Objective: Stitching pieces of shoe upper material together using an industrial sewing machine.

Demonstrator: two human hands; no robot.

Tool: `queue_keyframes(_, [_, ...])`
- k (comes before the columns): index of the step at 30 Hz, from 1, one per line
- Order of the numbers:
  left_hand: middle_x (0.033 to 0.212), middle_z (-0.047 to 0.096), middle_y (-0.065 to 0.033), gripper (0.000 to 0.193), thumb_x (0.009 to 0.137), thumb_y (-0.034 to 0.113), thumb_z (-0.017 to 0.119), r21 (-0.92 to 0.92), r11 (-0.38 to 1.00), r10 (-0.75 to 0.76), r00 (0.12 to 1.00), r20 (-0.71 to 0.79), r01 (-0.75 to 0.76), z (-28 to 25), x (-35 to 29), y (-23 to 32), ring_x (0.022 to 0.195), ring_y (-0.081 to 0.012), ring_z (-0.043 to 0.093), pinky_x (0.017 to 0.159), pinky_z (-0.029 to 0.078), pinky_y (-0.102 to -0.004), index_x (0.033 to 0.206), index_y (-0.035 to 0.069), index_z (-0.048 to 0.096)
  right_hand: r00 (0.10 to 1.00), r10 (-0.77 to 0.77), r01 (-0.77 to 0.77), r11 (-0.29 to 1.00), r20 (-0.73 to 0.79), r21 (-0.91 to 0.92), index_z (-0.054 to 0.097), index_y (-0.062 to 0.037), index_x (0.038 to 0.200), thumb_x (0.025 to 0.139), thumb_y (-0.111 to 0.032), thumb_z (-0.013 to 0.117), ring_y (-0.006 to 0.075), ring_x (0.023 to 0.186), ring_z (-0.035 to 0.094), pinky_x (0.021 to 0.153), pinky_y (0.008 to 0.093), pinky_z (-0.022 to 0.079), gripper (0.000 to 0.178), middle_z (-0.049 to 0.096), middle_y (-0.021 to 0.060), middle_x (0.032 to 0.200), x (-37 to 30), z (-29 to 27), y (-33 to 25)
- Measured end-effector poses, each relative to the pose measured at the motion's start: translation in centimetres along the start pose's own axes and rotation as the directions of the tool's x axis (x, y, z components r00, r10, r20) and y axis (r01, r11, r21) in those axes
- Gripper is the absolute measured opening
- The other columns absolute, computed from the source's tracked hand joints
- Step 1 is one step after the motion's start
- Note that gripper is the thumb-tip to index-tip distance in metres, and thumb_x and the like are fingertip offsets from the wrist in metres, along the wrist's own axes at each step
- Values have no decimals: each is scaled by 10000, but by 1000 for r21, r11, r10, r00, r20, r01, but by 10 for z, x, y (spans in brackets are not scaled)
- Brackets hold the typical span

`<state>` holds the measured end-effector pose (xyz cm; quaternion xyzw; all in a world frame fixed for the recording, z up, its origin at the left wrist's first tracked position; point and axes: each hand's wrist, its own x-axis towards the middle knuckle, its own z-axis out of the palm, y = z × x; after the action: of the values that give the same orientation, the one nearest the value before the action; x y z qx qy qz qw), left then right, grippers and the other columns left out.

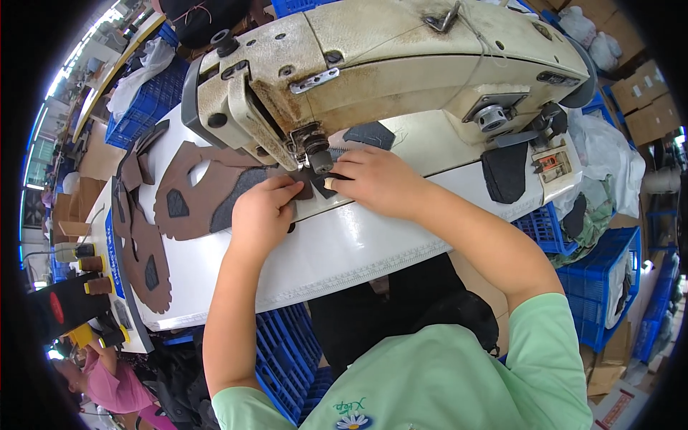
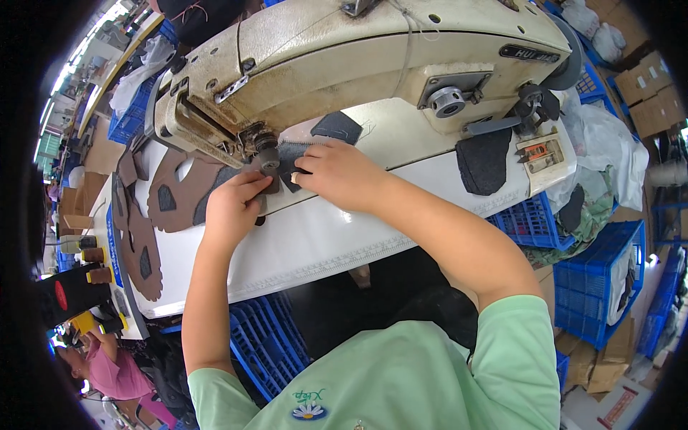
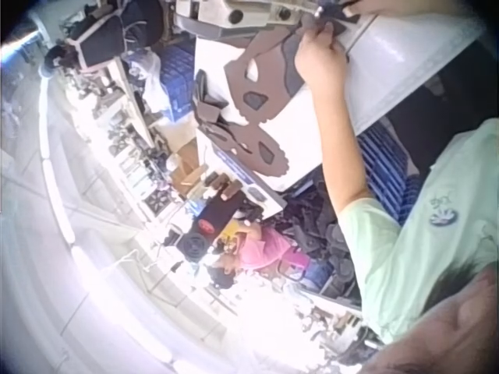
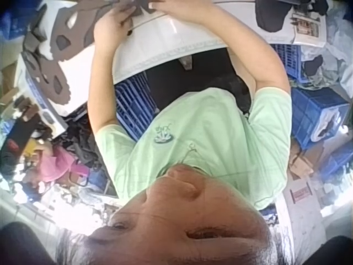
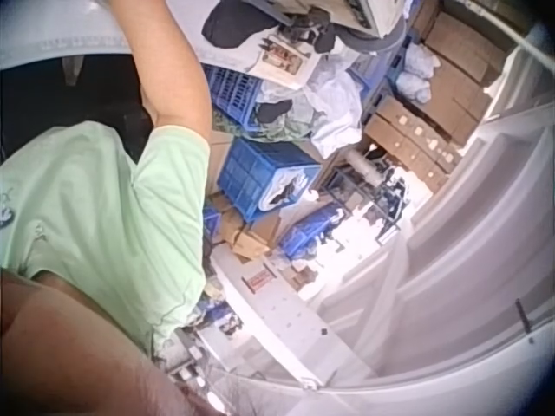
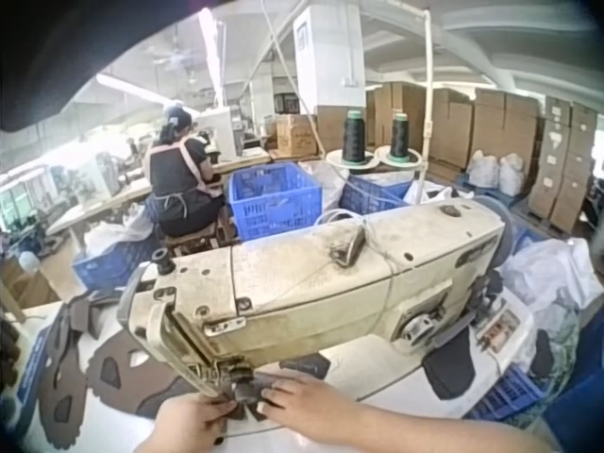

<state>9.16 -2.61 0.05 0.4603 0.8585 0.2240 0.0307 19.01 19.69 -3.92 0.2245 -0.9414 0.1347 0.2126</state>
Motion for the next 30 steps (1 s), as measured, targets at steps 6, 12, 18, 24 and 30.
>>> queue_keyframes(6, [1042, 700, -149, 296, 760, 1, 641, -247, 958, -120, 984, 132, 149, -17, 14, -12, 976, -285, 673, 879, 505, -322, 1047, 12, 711, 999, 37, -36, 999, -26, 41, 710, -106, 984, 814, -156, 579, 239, 1038, 602, 963, 385, 452, 220, 666, 57, 1015, 5, -2, -1])
queue_keyframes(12, [1082, 695, -153, 278, 779, 3, 637, 24, 997, -78, 992, 95, 76, -10, 12, -5, 1001, -284, 674, 888, 511, -343, 1044, 27, 719, 995, 63, -57, 996, -74, 71, 713, -95, 965, 796, -155, 593, 244, 970, 600, 895, 390, 468, 216, 646, 61, 934, 8, 9, 2])
queue_keyframes(18, [1047, 702, -141, 267, 758, 12, 655, -89, 994, 54, 998, -22, -56, -5, 11, -27, 941, -266, 677, 840, 524, -330, 1014, 31, 727, 998, -32, 28, 997, -57, -68, 655, -68, 899, 762, -139, 588, 230, 886, 584, 799, 376, 487, 168, 592, 38, 850, 5, 14, 3])
queue_keyframes(24, [1018, 720, -177, 287, 781, -17, 671, -355, 859, -299, 924, 240, 370, -22, 25, -18, 1070, -202, 670, 926, 477, -285, 1066, -38, 698, 996, -54, 45, 992, -72, -121, 634, -63, 850, 744, -135, 587, 209, 885, 572, 764, 340, 491, 137, 583, 21, 859, 10, 13, 1])
queue_keyframes(30, [1015, 709, -172, 244, 756, 33, 688, -49, 989, -135, 986, 93, 140, -11, 23, -11, 1029, -255, 681, 888, 508, -314, 997, 4, 721, 994, -111, 108, 979, -11, -171, 622, -72, 810, 742, -137, 582, 206, 891, 567, 773, 328, 489, 103, 586, 22, 854, 15, 15, 7])
